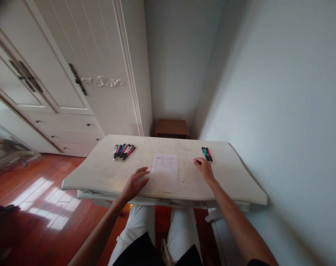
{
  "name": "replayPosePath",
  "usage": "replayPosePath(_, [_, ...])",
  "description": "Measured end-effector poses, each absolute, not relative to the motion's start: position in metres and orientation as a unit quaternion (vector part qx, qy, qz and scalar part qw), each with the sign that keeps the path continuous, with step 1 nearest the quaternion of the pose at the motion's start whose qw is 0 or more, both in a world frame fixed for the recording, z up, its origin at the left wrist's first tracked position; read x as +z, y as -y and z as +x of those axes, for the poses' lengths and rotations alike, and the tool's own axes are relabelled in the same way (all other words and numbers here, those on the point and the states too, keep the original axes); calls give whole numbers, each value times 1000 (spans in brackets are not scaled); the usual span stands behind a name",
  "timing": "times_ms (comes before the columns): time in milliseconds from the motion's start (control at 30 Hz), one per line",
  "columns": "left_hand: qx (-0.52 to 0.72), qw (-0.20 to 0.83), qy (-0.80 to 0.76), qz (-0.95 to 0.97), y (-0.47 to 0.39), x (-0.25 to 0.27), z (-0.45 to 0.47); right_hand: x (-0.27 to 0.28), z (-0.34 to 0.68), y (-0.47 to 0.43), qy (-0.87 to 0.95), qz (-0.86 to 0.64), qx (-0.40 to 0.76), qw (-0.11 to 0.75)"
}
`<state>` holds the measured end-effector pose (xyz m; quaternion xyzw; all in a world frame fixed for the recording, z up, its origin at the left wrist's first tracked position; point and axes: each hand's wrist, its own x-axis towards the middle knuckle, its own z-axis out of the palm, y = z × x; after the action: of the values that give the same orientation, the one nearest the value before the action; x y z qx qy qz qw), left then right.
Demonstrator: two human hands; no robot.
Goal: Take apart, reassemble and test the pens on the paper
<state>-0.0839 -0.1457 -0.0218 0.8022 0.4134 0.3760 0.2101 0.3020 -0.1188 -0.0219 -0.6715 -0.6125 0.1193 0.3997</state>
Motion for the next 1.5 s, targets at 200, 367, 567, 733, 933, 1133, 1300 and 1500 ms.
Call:
replayPosePath(200, [432, 112, -627, 639, 108, -14, -126, -37, 263, 138, 603, -642, 153, 447])
replayPosePath(367, [308, 26, -723, 618, 83, -5, -153, -35, 262, 143, 614, -637, 149, 443])
replayPosePath(567, [281, 23, -736, 615, 77, -7, -153, -32, 261, 148, 655, -618, 130, 416])
replayPosePath(733, [313, 22, -730, 607, 80, -5, -154, -33, 261, 148, 661, -618, 123, 406])
replayPosePath(933, [467, 118, -692, 538, 88, -5, -148, -35, 263, 149, 638, -618, 141, 437])
replayPosePath(1133, [619, 586, -421, 310, 112, 11, -111, -28, 248, 163, 565, -615, 195, 514])
replayPosePath(1300, [567, 728, -264, 281, 137, 33, -60, -3, 209, 181, 601, -547, 255, 525])
replayPosePath(1500, [510, 754, -260, 322, 147, 29, -12, 32, 171, 178, 586, -477, 360, 547])
